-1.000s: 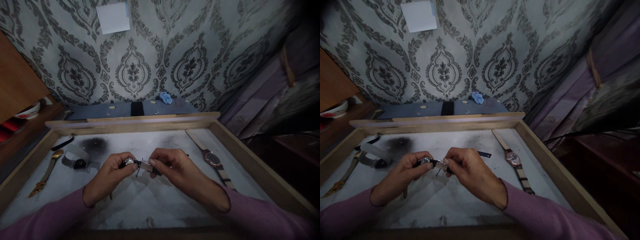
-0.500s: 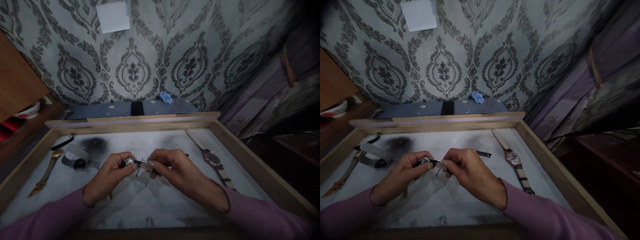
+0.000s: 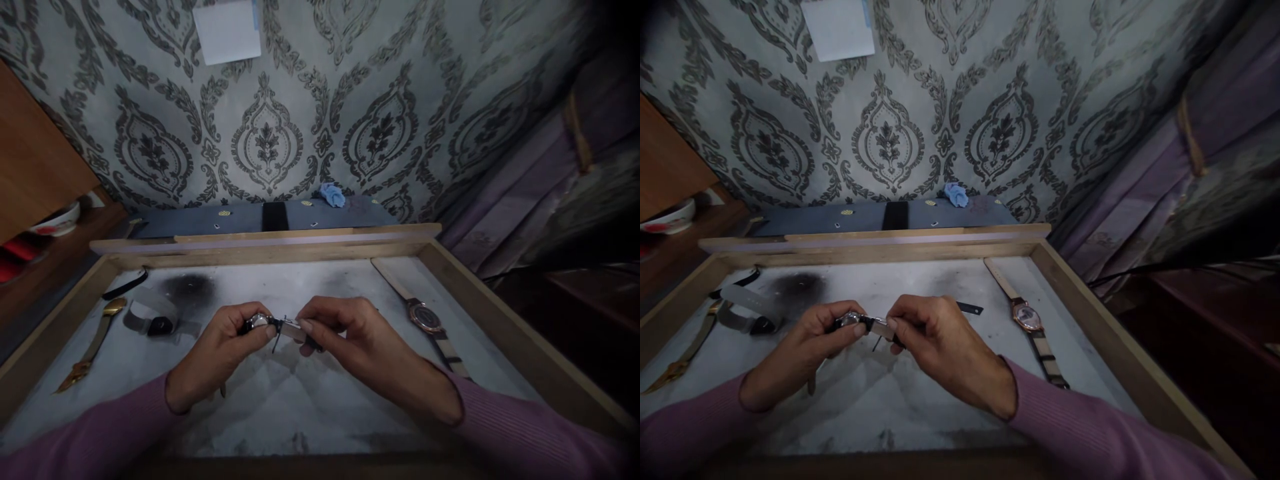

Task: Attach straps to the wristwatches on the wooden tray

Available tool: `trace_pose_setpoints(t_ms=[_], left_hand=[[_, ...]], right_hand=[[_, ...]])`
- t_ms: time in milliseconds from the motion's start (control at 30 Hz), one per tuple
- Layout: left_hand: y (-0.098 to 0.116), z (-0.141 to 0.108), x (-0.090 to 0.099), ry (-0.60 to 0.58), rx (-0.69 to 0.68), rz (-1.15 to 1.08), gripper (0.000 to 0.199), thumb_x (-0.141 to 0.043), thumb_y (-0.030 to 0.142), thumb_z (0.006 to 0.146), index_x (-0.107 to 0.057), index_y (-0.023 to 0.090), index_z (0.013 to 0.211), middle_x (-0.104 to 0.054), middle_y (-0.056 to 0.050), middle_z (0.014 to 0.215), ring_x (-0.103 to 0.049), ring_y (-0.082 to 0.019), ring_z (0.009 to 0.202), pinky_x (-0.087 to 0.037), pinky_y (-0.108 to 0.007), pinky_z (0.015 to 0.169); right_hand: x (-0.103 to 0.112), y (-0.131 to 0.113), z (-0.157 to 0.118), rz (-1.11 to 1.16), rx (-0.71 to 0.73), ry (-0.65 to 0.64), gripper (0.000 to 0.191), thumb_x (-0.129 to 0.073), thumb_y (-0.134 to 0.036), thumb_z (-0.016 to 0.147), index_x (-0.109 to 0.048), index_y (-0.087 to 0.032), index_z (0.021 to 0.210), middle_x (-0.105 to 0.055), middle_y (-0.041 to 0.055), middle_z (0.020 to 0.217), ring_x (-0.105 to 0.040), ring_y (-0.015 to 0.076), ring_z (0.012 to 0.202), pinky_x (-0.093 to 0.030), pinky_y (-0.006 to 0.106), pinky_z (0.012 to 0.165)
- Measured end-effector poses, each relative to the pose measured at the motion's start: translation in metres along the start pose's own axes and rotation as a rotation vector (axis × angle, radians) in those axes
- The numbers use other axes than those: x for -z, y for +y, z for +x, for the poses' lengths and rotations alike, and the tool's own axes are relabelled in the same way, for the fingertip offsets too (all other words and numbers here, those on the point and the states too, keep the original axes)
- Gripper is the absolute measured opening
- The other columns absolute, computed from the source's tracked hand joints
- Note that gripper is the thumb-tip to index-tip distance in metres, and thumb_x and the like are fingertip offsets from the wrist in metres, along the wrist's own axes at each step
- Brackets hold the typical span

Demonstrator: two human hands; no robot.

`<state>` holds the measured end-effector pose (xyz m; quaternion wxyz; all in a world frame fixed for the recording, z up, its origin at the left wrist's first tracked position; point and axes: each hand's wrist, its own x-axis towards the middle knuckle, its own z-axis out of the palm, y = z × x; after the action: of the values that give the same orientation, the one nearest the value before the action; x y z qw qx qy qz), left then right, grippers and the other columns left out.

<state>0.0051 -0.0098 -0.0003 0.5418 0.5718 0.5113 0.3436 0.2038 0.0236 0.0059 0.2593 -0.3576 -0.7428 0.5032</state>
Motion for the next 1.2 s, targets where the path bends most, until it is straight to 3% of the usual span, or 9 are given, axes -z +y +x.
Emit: trace_pose_setpoints(t_ms=[1200], left_hand=[[-0.0009, 0.0002, -0.0006, 0.009, -0.022, 0.016, 0.018, -0.056, 0.032, 0.082, -0.060, 0.015, 0.075, -0.032, 0.008, 0.055, -0.024, -0.008, 0.049, -0.022, -0.022, 0.047]], right_hand=[[-0.0003, -0.0037, 0.0012, -0.005, 0.004, 0.030, 0.015, -0.053, -0.018, 0.088, -0.063, -0.015, 0.078, -0.069, 0.0020, 0.065, -0.063, 0.0118, 0.060, -0.043, 0.020, 0.054]])
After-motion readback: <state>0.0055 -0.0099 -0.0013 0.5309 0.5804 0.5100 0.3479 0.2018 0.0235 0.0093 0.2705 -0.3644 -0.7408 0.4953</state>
